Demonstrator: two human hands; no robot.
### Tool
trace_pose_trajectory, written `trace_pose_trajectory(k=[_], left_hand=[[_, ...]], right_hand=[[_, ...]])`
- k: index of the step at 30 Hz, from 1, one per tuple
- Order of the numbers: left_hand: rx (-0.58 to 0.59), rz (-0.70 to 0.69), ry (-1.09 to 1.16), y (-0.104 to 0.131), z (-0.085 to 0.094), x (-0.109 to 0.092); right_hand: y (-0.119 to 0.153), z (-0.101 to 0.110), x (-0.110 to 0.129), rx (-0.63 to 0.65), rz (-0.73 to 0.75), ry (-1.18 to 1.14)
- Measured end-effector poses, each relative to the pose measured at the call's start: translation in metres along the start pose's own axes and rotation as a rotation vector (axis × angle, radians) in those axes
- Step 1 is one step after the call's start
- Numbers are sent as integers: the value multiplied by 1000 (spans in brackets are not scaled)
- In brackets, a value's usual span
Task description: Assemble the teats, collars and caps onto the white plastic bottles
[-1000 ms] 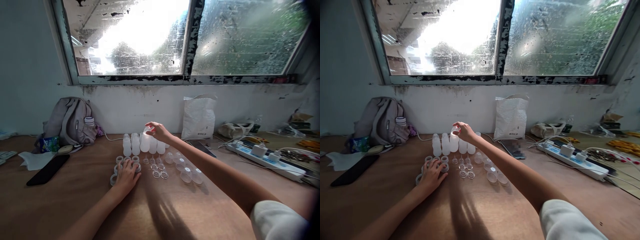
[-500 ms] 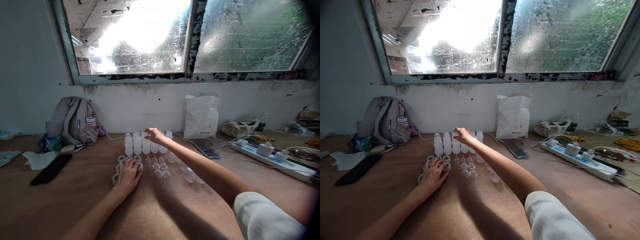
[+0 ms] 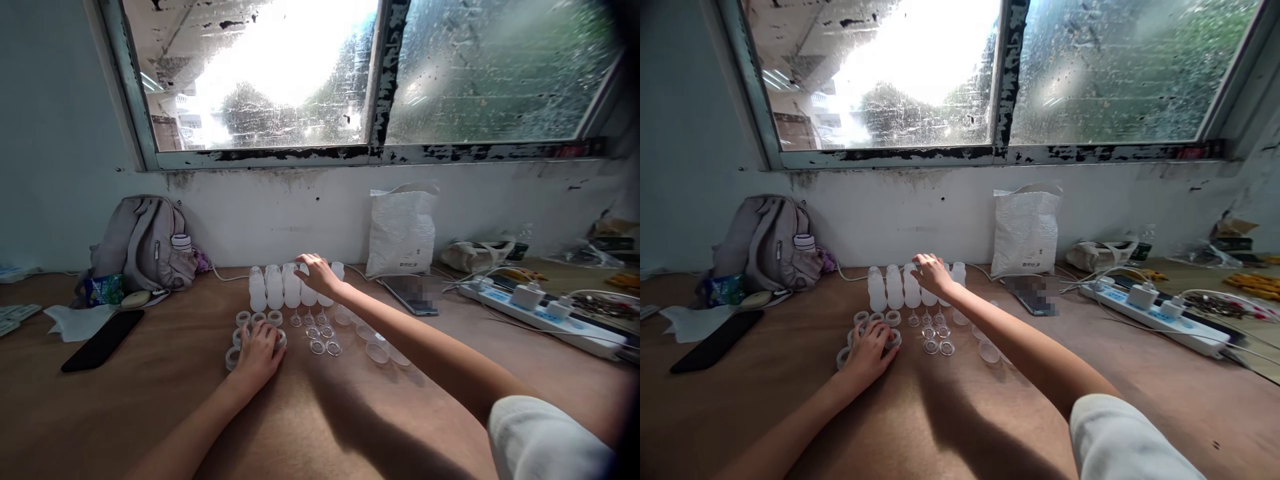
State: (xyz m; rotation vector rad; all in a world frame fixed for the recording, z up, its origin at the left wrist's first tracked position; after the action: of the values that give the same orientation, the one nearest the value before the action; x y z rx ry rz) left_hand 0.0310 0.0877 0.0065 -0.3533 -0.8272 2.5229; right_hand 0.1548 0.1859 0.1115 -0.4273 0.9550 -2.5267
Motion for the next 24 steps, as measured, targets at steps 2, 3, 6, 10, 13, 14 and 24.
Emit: trace_pose_trajectory(k=[2, 3, 6, 10, 13, 14, 24], left_hand=[[8, -11, 18, 1, 0, -3], [13, -24, 30, 2, 0, -5], [21, -66, 84, 4, 3, -15], [43, -129, 224, 6, 11, -34], [7, -127, 336, 4, 22, -43], [-30, -114, 371, 3, 27, -43], [-97, -184, 509, 11, 39, -67]], right_hand=[[28, 10, 13, -36, 67, -1], [46, 13, 20, -40, 115, 6], [103, 9, 32, -8, 175, 18], [151, 0, 31, 21, 133, -113], [159, 3, 33, -5, 129, -215], [159, 5, 35, -17, 131, -252], [160, 13, 46, 133, 89, -602]])
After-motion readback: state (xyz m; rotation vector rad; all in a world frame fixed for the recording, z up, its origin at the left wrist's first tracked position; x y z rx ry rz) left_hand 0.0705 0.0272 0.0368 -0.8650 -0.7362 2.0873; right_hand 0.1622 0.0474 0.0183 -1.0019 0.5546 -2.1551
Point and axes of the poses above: each hand's wrist, its own y-axis away from the middle knuckle, its own z-axis out of the back of the hand, x = y × z, the point moved 9 cm from there along -y, towards the middle knuckle, and after that the axes turned 9 degrees about -x, right-handed, at the moved point
